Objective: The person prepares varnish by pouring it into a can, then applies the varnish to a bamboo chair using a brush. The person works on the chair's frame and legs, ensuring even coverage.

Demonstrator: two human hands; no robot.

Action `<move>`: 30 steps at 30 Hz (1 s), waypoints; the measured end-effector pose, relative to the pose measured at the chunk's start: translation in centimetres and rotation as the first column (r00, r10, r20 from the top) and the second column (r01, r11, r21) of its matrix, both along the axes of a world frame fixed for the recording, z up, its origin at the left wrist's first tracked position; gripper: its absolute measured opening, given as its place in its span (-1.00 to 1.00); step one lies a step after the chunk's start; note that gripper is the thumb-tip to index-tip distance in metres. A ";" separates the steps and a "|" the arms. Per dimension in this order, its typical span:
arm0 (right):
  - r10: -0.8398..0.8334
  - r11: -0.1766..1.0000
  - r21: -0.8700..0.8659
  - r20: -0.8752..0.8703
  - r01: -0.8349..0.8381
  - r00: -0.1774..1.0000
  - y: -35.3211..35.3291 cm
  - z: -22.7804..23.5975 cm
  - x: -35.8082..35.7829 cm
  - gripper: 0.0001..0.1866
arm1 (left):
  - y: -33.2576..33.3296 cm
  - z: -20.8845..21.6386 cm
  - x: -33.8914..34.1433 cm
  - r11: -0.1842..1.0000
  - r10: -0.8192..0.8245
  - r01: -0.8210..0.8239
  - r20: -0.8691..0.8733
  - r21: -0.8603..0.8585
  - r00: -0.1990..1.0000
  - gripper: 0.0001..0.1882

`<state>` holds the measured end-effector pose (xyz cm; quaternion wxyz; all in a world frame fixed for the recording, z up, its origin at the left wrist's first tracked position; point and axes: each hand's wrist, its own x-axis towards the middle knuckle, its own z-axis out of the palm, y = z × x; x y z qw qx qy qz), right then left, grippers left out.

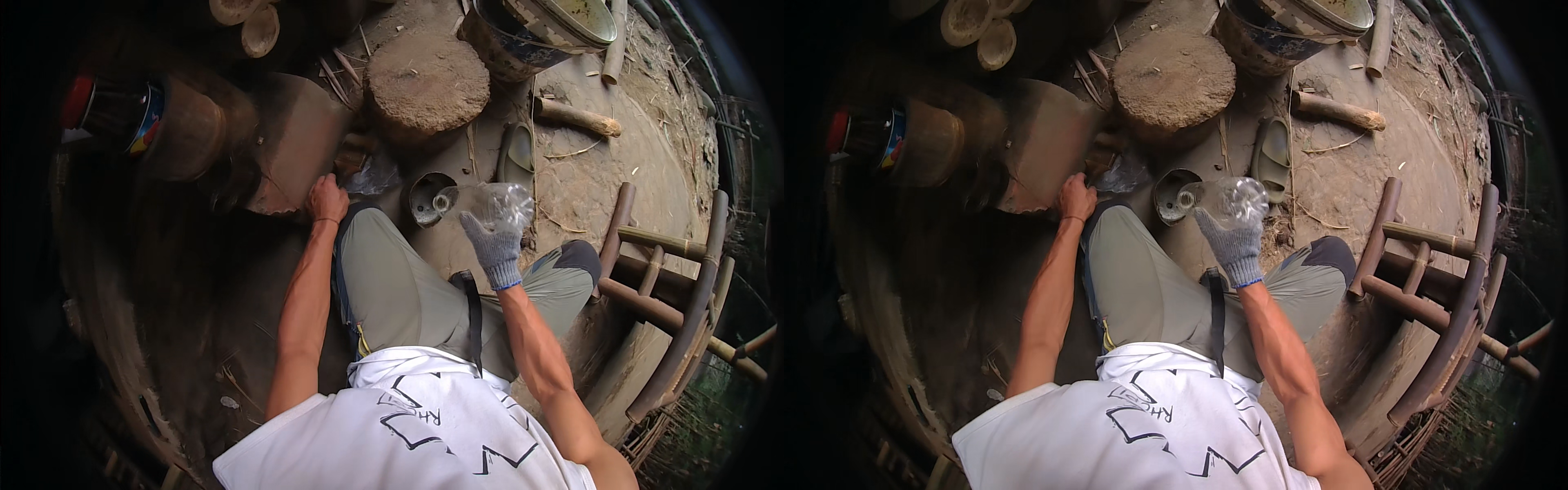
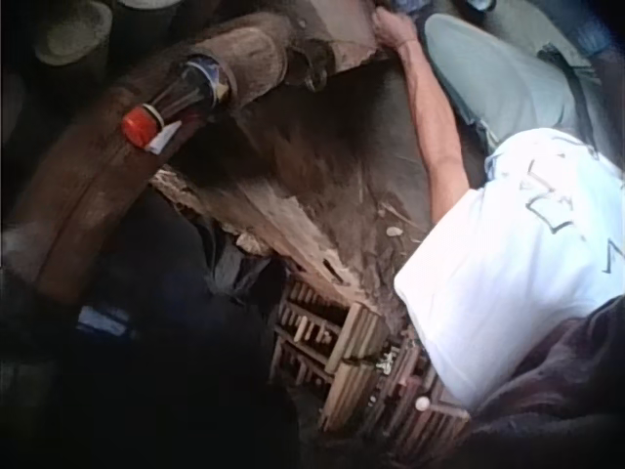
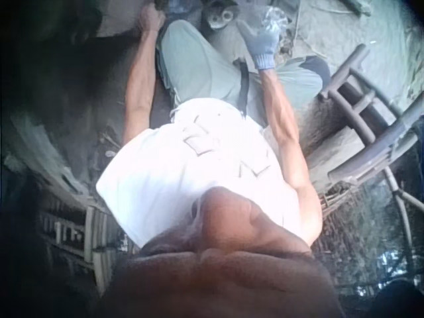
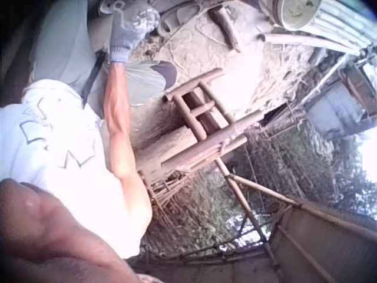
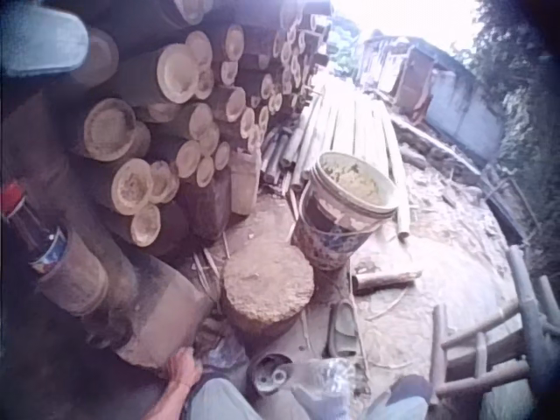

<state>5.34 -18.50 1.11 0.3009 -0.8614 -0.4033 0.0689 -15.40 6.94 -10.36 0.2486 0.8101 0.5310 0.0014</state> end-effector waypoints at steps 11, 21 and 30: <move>0.012 0.976 0.216 0.047 -0.022 0.999 0.6 0.9 -0.8 -0.32 | -7.0 7.6 -1.5 0.926 0.338 -0.190 0.497 -0.325 0.799 -0.68; 0.125 0.991 -0.014 0.460 -0.133 0.879 0.6 0.6 -1.0 -0.39 | -14.0 7.0 -1.2 0.731 0.611 -0.007 0.650 -0.682 0.452 -0.73; 0.030 0.975 0.220 0.046 -0.040 0.998 -0.6 1.1 -2.2 -0.40 | -14.7 6.7 -2.8 0.758 0.552 0.035 0.669 -0.652 0.498 -0.74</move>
